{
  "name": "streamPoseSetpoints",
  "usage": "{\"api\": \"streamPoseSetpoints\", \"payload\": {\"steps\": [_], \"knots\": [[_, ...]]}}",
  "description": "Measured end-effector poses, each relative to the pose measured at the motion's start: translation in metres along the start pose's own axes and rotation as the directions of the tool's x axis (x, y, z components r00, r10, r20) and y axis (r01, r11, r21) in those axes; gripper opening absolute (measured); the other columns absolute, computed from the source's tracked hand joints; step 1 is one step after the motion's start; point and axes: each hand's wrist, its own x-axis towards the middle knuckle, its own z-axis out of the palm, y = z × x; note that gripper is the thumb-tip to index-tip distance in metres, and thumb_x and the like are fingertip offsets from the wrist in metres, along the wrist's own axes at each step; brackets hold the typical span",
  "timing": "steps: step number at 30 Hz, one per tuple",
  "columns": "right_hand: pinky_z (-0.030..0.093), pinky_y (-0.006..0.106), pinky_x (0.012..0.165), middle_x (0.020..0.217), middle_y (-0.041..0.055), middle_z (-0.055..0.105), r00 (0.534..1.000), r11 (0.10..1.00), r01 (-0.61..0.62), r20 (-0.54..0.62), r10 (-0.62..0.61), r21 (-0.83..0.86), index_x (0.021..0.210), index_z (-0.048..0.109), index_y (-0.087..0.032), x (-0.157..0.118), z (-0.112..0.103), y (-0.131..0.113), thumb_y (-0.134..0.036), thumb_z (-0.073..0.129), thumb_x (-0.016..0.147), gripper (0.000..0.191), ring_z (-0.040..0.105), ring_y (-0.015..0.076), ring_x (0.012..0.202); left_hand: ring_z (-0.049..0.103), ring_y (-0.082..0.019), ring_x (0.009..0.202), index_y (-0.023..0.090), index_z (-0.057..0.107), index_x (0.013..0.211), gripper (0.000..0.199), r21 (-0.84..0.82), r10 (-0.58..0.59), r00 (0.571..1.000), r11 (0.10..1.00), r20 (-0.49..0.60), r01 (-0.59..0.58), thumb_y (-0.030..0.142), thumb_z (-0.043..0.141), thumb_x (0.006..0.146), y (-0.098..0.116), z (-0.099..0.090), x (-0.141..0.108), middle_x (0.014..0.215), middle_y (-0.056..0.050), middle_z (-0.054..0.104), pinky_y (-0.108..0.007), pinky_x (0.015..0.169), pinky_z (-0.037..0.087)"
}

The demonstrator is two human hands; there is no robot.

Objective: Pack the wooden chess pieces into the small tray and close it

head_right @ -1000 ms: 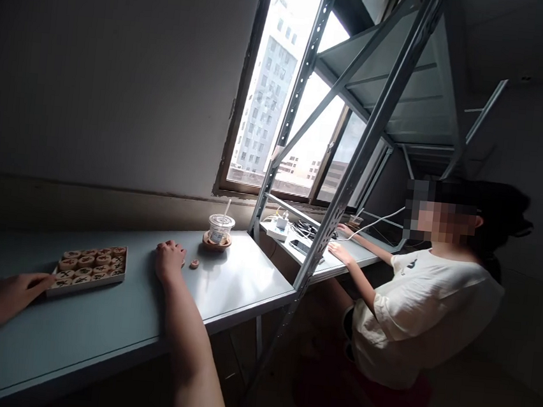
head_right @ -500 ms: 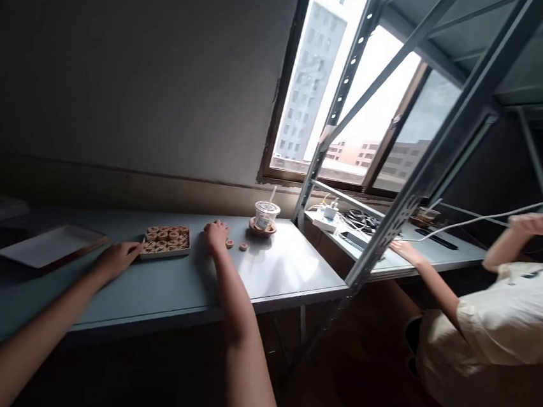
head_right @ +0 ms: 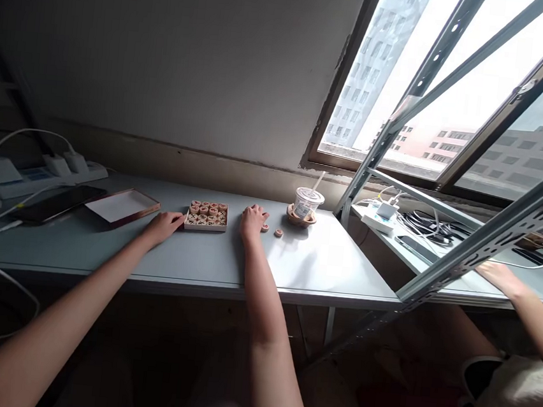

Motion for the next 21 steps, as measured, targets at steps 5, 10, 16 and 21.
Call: {"api": "streamPoseSetpoints", "payload": {"steps": [5,10,16,21], "knots": [[0.028,0.037,0.079,0.105,0.0132,0.057,0.999,0.997,-0.052,-0.006,0.052,0.053,0.093,0.067,-0.019,0.002,-0.003,0.001,-0.024,0.045,0.085,0.025,0.044,0.0255,0.1,0.049,-0.017,0.059,0.017,0.054,0.063,0.04,0.013,-0.009,1.0,1.0,0.01,0.009,0.04,0.03,0.086,-0.003,0.003,0.002,0.058,-0.005,0.056,-0.025,0.055,0.027],[0.028,0.037,0.081,0.096,0.0099,0.063,0.996,0.994,-0.02,0.086,0.011,0.105,0.085,0.069,-0.02,0.005,-0.012,0.005,-0.034,0.06,0.077,0.019,0.046,0.025,0.098,0.049,-0.017,0.06,0.018,0.052,0.063,0.039,-0.005,-0.014,1.0,1.0,0.008,0.014,0.04,0.03,0.085,-0.002,0.003,0.001,0.059,-0.005,0.055,-0.025,0.056,0.027],[0.031,0.029,0.079,0.103,0.003,0.064,0.995,0.9,0.086,0.016,-0.103,0.428,0.099,0.065,-0.026,0.003,-0.018,-0.009,-0.055,0.046,0.083,0.038,0.05,0.0196,0.097,0.049,-0.017,0.06,0.018,0.049,0.06,0.036,-0.008,-0.024,1.0,1.0,0.011,0.025,0.038,0.031,0.084,0.004,-0.002,-0.002,0.059,-0.005,0.054,-0.025,0.055,0.027],[0.029,0.03,0.082,0.102,0.0036,0.063,0.983,0.899,0.178,-0.023,-0.184,0.4,0.093,0.065,-0.025,-0.004,-0.012,-0.023,-0.052,0.049,0.083,0.033,0.047,0.0201,0.101,0.051,-0.018,0.062,0.018,0.053,0.061,0.036,-0.036,-0.026,1.0,0.999,-0.005,0.026,0.04,0.033,0.083,0.007,-0.003,-0.002,0.059,-0.005,0.056,-0.025,0.055,0.03]]}}
